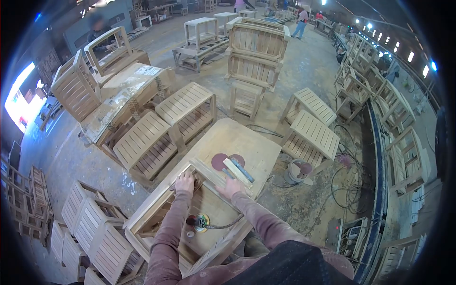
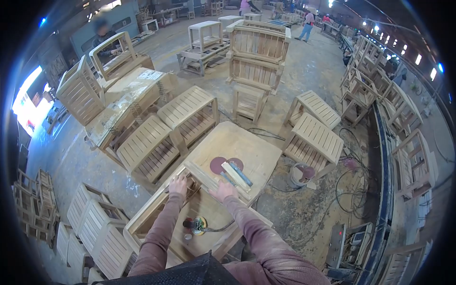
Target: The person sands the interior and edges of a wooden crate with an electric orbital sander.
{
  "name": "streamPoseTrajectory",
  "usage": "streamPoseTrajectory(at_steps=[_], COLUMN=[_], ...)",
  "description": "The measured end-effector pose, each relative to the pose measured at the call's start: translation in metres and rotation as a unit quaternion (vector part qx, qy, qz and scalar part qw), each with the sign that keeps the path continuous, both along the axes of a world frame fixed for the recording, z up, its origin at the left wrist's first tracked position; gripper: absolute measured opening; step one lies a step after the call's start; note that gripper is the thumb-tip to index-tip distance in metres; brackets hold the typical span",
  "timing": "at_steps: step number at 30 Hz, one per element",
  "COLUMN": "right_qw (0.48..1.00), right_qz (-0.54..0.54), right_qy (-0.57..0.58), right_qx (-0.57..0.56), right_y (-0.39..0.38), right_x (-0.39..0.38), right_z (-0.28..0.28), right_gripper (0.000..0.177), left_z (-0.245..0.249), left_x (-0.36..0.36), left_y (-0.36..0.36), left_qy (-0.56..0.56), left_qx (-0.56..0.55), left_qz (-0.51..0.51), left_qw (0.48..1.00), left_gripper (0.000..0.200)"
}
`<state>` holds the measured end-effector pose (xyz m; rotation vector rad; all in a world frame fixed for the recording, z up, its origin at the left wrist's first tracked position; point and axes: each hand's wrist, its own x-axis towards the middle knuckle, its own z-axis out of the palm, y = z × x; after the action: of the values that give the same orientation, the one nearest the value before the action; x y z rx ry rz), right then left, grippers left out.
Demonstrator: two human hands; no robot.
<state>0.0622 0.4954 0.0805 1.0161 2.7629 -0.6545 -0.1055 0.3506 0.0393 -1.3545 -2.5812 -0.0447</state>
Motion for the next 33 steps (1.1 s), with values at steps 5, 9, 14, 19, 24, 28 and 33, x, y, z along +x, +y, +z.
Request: streamPoseTrajectory(at_steps=[5, 9, 14, 19, 24, 28, 33], right_qw=[1.0, 1.0, 1.0, 0.999, 1.0, 1.0, 1.0], right_qz=[-0.003, 0.001, 0.003, -0.013, -0.012, -0.014, -0.004], right_qy=[-0.02, -0.018, -0.009, -0.005, -0.01, -0.007, -0.009], right_qx=[-0.02, -0.019, -0.016, -0.03, -0.024, -0.027, -0.016], right_y=[-0.004, -0.002, -0.004, -0.006, -0.006, -0.006, 0.001], right_x=[0.003, 0.002, 0.002, 0.004, 0.0, 0.0, -0.003], right_z=[0.008, 0.008, 0.0, 0.007, 0.011, 0.011, -0.001], right_gripper=[0.071, 0.071, 0.07, 0.069, 0.069, 0.067, 0.068], left_z=[0.002, -0.007, -0.004, -0.007, -0.004, -0.004, -0.005], left_x=[-0.003, 0.005, -0.001, -0.003, -0.004, -0.007, 0.003], left_y=[0.019, -0.022, 0.009, -0.006, 0.002, 0.017, -0.027], left_qy=[-0.034, -0.013, 0.005, -0.012, -0.038, -0.024, -0.022], left_qx=[0.008, 0.03, 0.003, 0.054, -0.018, -0.001, 0.021], left_qz=[0.021, 0.012, 0.003, 0.009, 0.023, 0.014, 0.034], left_qw=[0.999, 0.999, 1.0, 0.998, 0.999, 1.0, 0.999], left_gripper=[0.023, 0.027, 0.029, 0.023, 0.018, 0.018, 0.021])
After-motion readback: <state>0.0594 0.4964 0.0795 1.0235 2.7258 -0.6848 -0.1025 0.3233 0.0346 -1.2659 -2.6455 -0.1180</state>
